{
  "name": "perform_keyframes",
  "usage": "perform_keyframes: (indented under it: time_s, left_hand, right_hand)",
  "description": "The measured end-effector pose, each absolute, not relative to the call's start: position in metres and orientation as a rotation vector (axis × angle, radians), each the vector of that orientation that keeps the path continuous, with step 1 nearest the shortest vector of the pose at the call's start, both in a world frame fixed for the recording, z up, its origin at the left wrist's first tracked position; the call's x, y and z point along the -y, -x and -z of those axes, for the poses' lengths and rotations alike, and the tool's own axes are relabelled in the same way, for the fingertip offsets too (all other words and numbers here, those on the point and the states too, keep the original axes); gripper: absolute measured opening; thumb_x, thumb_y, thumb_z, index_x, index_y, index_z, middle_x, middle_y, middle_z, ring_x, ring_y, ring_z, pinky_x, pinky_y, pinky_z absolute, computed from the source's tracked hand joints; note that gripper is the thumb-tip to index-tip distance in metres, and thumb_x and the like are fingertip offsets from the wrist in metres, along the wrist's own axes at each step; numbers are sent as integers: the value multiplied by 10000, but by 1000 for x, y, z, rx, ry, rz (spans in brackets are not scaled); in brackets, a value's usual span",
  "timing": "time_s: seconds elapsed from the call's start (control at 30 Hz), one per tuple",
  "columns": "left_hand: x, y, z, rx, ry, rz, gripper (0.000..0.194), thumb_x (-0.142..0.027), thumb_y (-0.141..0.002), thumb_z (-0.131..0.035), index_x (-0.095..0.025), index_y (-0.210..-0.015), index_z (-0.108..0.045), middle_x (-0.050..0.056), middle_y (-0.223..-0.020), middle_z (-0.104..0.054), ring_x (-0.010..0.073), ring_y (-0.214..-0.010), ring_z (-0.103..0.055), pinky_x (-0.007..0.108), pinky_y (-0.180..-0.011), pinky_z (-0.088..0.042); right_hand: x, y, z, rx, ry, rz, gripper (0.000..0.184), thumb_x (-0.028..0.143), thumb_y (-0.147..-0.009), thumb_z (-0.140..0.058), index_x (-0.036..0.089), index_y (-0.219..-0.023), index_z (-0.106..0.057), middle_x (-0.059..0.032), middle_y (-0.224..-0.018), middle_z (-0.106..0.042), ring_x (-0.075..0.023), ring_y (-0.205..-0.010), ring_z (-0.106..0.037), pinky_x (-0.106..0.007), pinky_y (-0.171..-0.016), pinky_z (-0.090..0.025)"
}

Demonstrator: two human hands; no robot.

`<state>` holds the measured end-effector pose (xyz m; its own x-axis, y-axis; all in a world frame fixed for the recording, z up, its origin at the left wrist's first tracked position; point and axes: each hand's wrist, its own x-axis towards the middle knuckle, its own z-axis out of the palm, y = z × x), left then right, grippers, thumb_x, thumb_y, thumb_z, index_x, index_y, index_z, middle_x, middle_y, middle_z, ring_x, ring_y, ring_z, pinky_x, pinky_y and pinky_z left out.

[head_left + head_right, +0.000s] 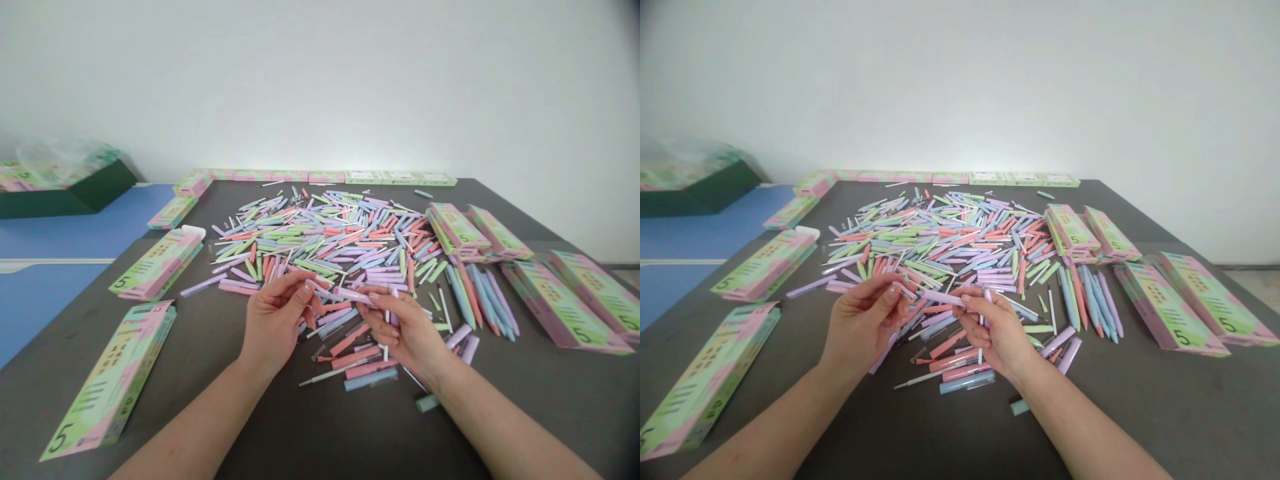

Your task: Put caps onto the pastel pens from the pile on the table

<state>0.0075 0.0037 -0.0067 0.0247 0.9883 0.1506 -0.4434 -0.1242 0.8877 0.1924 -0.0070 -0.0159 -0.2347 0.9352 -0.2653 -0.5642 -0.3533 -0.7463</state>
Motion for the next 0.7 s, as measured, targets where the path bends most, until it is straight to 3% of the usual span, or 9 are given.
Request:
perform_keyframes:
  time_s: [0.23, 0.47, 0.7]
  left_hand:
    - [1, -6, 9, -843, -1256, -1518, 154, -156, -836, -664, -210, -961, -734, 30, -865, -735, 71, -520, -591, 164, -421, -473]
    - [7, -4, 4, -986, -1477, -1449, 176, -193, -857, -638, -186, -995, -747, -6, -602, -663, 71, -463, -554, 162, -431, -463]
    - [7, -3, 1, -997, -1547, -1464, 190, -187, -862, -624, -197, -998, -757, 6, -653, -682, 76, -471, -564, 169, -427, -465]
  right_hand:
    - [10, -189, 20, 652, 842, -1822, 169, 218, -734, -708, 147, -885, -729, -23, -663, -625, 7, -373, -227, -145, -336, -97]
    - [14, -187, 17, 726, 809, -1847, 191, 245, -756, -722, 161, -927, -734, -23, -718, -636, 11, -383, -231, -154, -344, -103]
    - [14, -186, 21, 756, 764, -1924, 209, 269, -790, -701, 159, -966, -726, -17, -752, -634, 5, -388, -205, -163, -344, -79]
